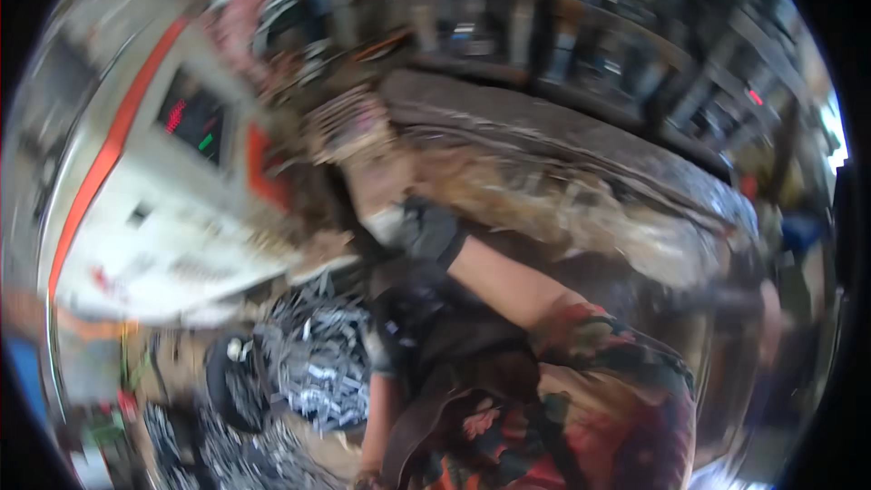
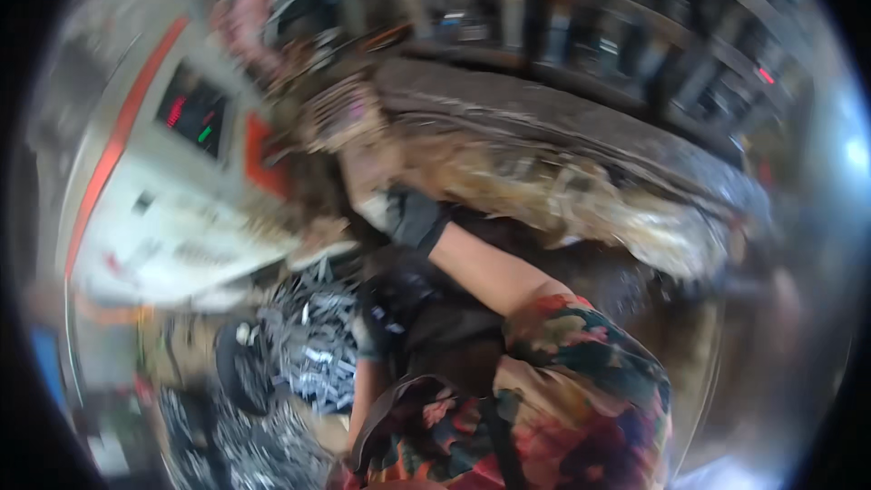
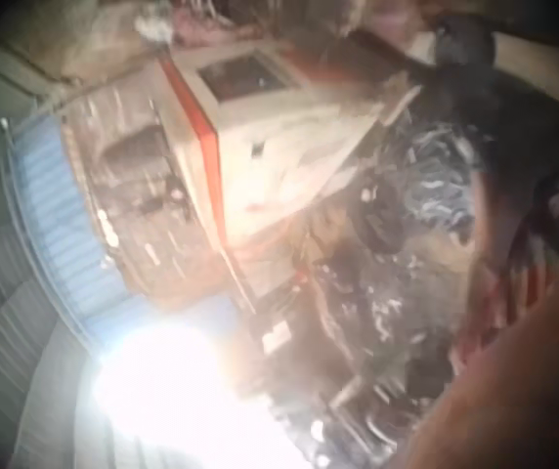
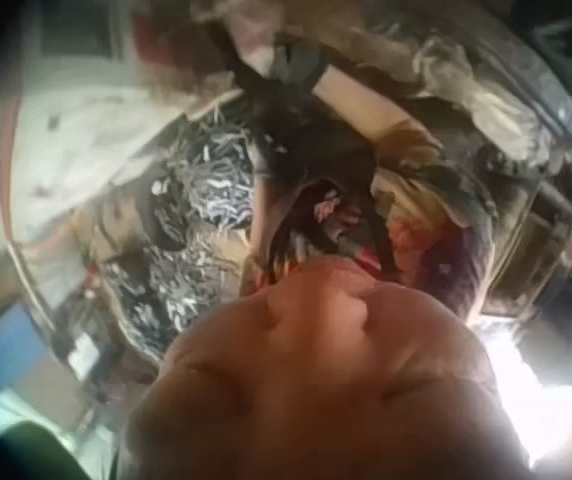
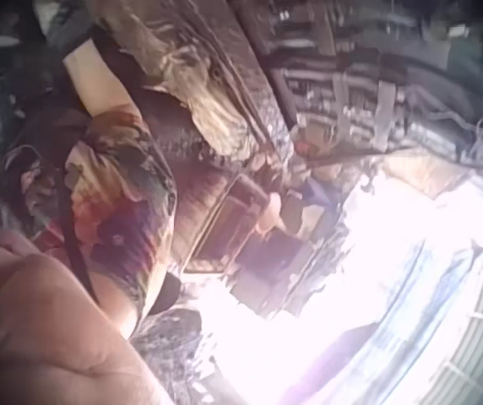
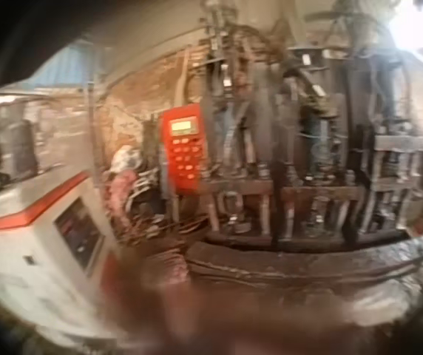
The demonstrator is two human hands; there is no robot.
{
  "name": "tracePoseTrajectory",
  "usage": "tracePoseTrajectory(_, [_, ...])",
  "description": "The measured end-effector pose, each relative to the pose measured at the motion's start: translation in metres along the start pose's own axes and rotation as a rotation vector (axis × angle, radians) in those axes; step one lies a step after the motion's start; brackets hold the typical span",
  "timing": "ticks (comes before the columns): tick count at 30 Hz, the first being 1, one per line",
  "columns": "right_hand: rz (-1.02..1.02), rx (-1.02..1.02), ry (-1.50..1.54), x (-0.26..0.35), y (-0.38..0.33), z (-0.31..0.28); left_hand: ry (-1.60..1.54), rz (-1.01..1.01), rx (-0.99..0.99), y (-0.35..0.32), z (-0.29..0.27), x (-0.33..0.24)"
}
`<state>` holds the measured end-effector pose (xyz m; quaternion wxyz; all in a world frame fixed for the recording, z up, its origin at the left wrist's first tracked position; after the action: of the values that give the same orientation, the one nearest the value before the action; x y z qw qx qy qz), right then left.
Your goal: Operating a metal press machine to punch and form small metal components from raw material.
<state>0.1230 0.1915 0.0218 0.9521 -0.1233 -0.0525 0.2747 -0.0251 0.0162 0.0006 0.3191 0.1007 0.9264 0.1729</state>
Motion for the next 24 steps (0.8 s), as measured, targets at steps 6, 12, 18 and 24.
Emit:
tracePoseTrajectory(6, [-0.357, 0.003, -0.224, 0.101, -0.143, -0.012, -0.021, -0.155, 0.097, 0.019, -0.005, -0.014])
tracePoseTrajectory(12, [-1.230, -0.456, -0.768, 0.337, -0.338, -0.044, 0.016, -0.082, 0.213, 0.027, 0.003, -0.037])
tracePoseTrajectory(18, [-1.415, -0.369, -0.424, 0.473, -0.374, -0.014, -0.575, -0.742, 0.235, 0.021, 0.028, 0.003])
tracePoseTrajectory(24, [-1.626, -0.741, -0.578, 0.609, -0.387, -0.091, -0.832, -0.991, 0.129, 0.030, 0.044, -0.026])
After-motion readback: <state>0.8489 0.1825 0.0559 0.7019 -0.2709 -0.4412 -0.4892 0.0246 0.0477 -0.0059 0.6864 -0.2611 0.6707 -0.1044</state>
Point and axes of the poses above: each hand's wrist, its own y-axis towards the middle knuckle, its own z-axis out of the palm, x = y × z, the point moved 5 cm from there along y, towards the middle knuckle, and after that the axes turned 7 degrees about y, right-handed, at the moved point
